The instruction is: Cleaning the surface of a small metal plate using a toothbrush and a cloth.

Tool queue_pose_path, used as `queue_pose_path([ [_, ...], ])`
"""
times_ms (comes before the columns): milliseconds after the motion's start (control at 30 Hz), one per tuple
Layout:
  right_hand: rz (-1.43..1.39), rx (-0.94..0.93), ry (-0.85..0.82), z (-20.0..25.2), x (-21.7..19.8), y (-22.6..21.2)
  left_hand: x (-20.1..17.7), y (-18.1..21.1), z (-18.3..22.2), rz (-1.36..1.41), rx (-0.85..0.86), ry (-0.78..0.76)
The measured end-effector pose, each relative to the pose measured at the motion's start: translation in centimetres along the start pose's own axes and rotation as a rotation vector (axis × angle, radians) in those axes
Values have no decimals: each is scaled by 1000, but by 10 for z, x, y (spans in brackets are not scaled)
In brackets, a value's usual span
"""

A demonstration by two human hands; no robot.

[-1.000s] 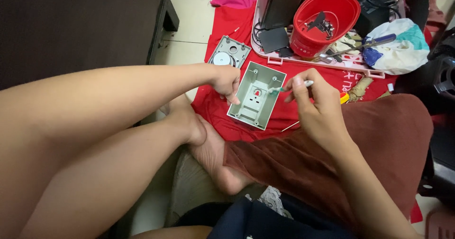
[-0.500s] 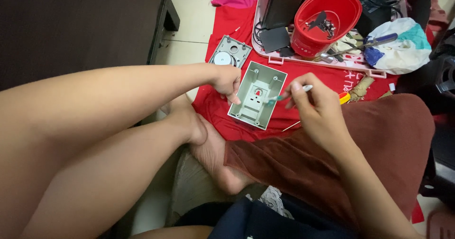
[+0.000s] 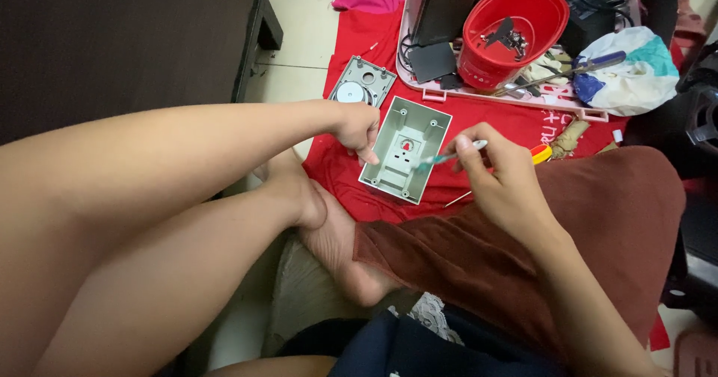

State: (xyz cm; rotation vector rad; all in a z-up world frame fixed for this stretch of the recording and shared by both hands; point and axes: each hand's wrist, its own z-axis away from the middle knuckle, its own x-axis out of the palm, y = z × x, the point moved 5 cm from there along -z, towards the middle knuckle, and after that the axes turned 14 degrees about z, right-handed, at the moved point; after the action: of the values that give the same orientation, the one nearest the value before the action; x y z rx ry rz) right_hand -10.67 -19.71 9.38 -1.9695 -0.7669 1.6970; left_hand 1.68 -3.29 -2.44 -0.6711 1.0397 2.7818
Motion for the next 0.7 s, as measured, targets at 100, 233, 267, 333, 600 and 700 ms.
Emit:
queue_pose_path([
  [100,-40,29,-73,0,2,0,0,-1,0,-12,-10,5],
  [233,-97,8,-77,-2,-2,-3,0,-3,-3,3,15,-3],
  [267,-114,-4,-68,-3,-3,-4,1,-3,-4,-3,31,-9],
  [333,-114,-5,-66,-4,-3,0,1,-3,-4,5,22,-1],
  [600,14,8,-25,-6,-5,5,1,-5,-4,23,5,5],
  [700,33,9,-17,-5,-4,6,1,-3,-3,9,7,-6],
])
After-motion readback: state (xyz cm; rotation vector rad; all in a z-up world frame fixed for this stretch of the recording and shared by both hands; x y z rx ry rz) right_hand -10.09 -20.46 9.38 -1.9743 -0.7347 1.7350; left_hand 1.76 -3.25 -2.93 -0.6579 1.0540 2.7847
